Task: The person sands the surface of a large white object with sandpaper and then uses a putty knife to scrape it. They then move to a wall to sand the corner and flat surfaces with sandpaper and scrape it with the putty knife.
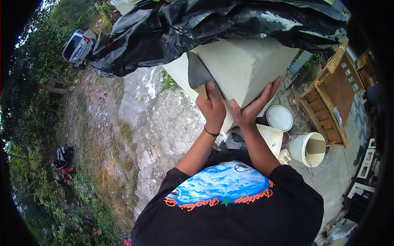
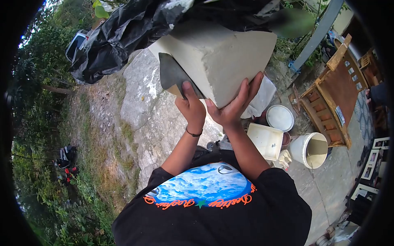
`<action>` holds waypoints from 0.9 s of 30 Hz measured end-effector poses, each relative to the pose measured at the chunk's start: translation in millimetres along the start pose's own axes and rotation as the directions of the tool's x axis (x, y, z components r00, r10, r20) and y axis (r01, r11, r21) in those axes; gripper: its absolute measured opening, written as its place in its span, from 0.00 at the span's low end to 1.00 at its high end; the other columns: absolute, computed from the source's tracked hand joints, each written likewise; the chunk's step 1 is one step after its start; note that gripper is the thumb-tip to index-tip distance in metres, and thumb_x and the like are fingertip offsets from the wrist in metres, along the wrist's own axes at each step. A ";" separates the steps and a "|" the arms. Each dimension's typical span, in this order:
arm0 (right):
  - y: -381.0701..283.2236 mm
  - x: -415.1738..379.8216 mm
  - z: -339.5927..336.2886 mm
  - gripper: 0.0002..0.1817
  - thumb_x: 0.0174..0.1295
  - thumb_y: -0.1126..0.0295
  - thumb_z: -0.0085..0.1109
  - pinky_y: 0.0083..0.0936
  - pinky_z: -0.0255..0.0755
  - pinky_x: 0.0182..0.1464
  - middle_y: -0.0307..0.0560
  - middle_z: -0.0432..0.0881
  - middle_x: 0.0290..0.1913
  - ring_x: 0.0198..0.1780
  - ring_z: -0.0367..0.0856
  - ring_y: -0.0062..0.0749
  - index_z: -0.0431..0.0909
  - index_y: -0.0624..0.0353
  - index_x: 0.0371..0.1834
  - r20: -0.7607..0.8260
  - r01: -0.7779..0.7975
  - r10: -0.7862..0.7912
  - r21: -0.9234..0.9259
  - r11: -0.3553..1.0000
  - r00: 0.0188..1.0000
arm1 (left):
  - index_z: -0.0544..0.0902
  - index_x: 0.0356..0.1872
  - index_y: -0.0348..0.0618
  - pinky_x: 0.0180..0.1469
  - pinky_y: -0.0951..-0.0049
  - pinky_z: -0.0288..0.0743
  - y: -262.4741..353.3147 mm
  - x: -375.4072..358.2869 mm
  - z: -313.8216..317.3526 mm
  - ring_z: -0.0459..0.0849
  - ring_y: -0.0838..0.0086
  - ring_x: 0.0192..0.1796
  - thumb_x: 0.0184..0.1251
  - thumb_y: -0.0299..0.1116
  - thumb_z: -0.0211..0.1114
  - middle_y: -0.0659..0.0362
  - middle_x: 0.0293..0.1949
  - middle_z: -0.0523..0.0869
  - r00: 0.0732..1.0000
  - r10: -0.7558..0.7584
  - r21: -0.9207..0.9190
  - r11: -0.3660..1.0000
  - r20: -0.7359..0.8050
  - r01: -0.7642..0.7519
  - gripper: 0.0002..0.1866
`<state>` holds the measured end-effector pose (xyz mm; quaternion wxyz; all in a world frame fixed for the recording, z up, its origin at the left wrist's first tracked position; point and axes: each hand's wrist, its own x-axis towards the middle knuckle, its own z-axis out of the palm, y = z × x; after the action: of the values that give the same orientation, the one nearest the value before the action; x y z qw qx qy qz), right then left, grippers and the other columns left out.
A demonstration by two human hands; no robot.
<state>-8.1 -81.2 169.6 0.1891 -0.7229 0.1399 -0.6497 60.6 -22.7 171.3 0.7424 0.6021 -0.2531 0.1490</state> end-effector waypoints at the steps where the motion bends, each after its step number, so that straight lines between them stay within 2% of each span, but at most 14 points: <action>1: -1.8 -1.9 -0.6 0.48 0.52 0.45 0.55 0.54 0.42 0.64 0.70 0.35 0.67 0.69 0.35 0.64 0.41 0.60 0.68 0.004 -0.007 0.007 -0.002 1.000 1.000 | 0.73 0.24 0.34 0.25 0.82 0.58 12.3 20.2 -2.1 0.66 0.86 0.24 0.70 0.41 0.47 0.66 0.19 0.73 0.992 -0.125 0.007 0.992 0.035 0.125 0.21; 2: -1.5 -1.9 -1.0 0.48 0.52 0.44 0.54 0.53 0.42 0.64 0.70 0.35 0.67 0.69 0.35 0.63 0.41 0.60 0.67 0.009 -0.009 0.010 -0.009 1.000 1.000 | 0.71 0.19 0.35 0.22 0.81 0.56 20.1 47.5 -1.0 0.64 0.87 0.21 0.71 0.43 0.46 0.67 0.15 0.70 0.967 -0.248 0.014 0.969 0.065 0.247 0.23; 7: -1.1 -2.5 -1.6 0.49 0.52 0.43 0.53 0.53 0.43 0.64 0.70 0.36 0.67 0.69 0.36 0.62 0.41 0.61 0.67 0.008 -0.020 0.020 -0.046 0.999 1.000 | 0.68 0.15 0.36 0.20 0.80 0.53 8.1 57.0 7.7 0.63 0.86 0.19 0.70 0.45 0.47 0.68 0.13 0.70 0.989 -0.145 0.035 0.989 -0.007 0.146 0.26; 9: -0.4 -3.8 -1.8 0.50 0.52 0.42 0.52 0.52 0.37 0.65 0.66 0.32 0.68 0.70 0.32 0.58 0.35 0.57 0.69 0.047 -0.043 0.045 -0.040 0.998 0.998 | 0.75 0.28 0.30 0.25 0.80 0.63 3.6 4.5 -4.8 0.72 0.83 0.25 0.69 0.38 0.49 0.62 0.22 0.78 0.995 -0.038 0.041 0.999 0.088 0.035 0.18; 11: 1.6 -5.0 -0.1 0.50 0.52 0.42 0.52 0.52 0.37 0.65 0.66 0.32 0.68 0.70 0.32 0.58 0.35 0.57 0.69 0.033 -0.043 0.044 -0.012 0.999 0.998 | 0.75 0.33 0.29 0.29 0.80 0.65 -0.5 -19.2 4.9 0.73 0.83 0.29 0.69 0.36 0.49 0.59 0.26 0.79 0.991 0.135 0.011 0.991 -0.021 -0.134 0.17; 15: -1.8 -5.4 -2.3 0.50 0.53 0.40 0.50 0.52 0.37 0.65 0.66 0.32 0.68 0.70 0.33 0.58 0.35 0.57 0.69 0.043 -0.047 0.046 0.002 0.999 0.998 | 0.72 0.20 0.34 0.21 0.80 0.59 -1.1 26.8 4.6 0.67 0.85 0.20 0.70 0.43 0.47 0.65 0.16 0.73 0.986 -0.168 -0.014 0.986 0.016 0.168 0.23; 19: -2.0 -2.8 -3.1 0.49 0.53 0.40 0.50 0.51 0.42 0.64 0.68 0.33 0.67 0.69 0.34 0.60 0.39 0.59 0.68 0.031 -0.016 0.017 -0.011 1.000 0.999 | 0.72 0.26 0.33 0.22 0.77 0.59 5.9 51.6 8.6 0.64 0.81 0.20 0.68 0.32 0.49 0.62 0.16 0.71 0.992 -0.124 -0.083 0.989 0.026 0.125 0.14; 20: -0.4 -1.1 -1.8 0.49 0.53 0.40 0.50 0.52 0.42 0.64 0.68 0.33 0.67 0.69 0.34 0.60 0.39 0.59 0.68 0.028 -0.005 0.006 -0.019 1.000 1.000 | 0.73 0.30 0.32 0.24 0.77 0.63 6.3 33.0 -0.3 0.69 0.78 0.21 0.66 0.28 0.50 0.59 0.18 0.75 0.992 -0.075 0.018 0.997 0.098 0.073 0.09; 21: 0.5 0.1 -1.0 0.49 0.53 0.40 0.50 0.52 0.42 0.64 0.68 0.33 0.67 0.69 0.34 0.60 0.39 0.59 0.68 0.025 -0.001 0.001 -0.012 1.000 1.000 | 0.76 0.41 0.30 0.35 0.75 0.72 10.2 10.1 -12.0 0.82 0.65 0.34 0.61 0.23 0.51 0.47 0.36 0.82 0.975 -0.042 0.052 0.998 0.218 0.031 0.10; 22: 0.2 -0.9 -2.0 0.49 0.53 0.39 0.50 0.52 0.42 0.64 0.68 0.33 0.67 0.69 0.34 0.60 0.38 0.59 0.68 0.031 -0.007 0.007 -0.017 1.000 0.999 | 0.72 0.53 0.32 0.51 0.69 0.71 -1.9 -13.9 -23.5 0.75 0.54 0.55 0.57 0.21 0.50 0.40 0.56 0.71 0.944 0.098 0.108 0.985 0.316 -0.138 0.20; 23: 0.0 -2.2 -2.3 0.50 0.53 0.39 0.49 0.52 0.42 0.64 0.68 0.32 0.68 0.70 0.33 0.59 0.38 0.59 0.68 0.041 -0.013 0.014 -0.022 1.000 0.999 | 0.68 0.58 0.34 0.58 0.64 0.65 -3.4 -32.0 -36.8 0.62 0.51 0.63 0.57 0.20 0.50 0.40 0.64 0.58 0.887 0.079 0.095 0.986 0.454 -0.137 0.24; 24: 0.3 -2.4 -1.9 0.50 0.53 0.39 0.49 0.52 0.42 0.64 0.68 0.32 0.68 0.70 0.33 0.59 0.38 0.59 0.68 0.054 -0.012 0.012 -0.013 1.000 0.998 | 0.67 0.59 0.34 0.58 0.64 0.66 -20.8 -47.3 -48.4 0.65 0.52 0.62 0.57 0.21 0.50 0.40 0.63 0.59 0.829 0.158 0.174 0.941 0.536 -0.291 0.25; 25: 0.4 -1.7 -1.7 0.50 0.53 0.39 0.49 0.52 0.41 0.64 0.68 0.32 0.68 0.70 0.33 0.59 0.37 0.59 0.68 0.050 -0.005 0.006 -0.012 1.000 0.999 | 0.71 0.53 0.31 0.51 0.64 0.70 -30.5 -55.4 -55.0 0.72 0.54 0.55 0.59 0.25 0.51 0.39 0.56 0.67 0.863 -0.095 0.258 0.965 0.496 -0.042 0.19; 27: 0.5 -1.0 -2.8 0.50 0.53 0.40 0.50 0.53 0.40 0.64 0.66 0.31 0.68 0.70 0.32 0.58 0.36 0.58 0.68 0.067 0.002 -0.001 -0.013 1.000 0.998 | 0.76 0.38 0.27 0.36 0.65 0.72 -62.2 -61.2 -73.8 0.80 0.61 0.37 0.64 0.35 0.51 0.41 0.37 0.78 0.716 -0.594 0.431 0.791 0.367 0.435 0.16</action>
<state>-10.9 -81.5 168.7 0.1885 -0.7457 0.1372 -0.6241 57.2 39.6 75.6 0.5607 0.7760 -0.2231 -0.1835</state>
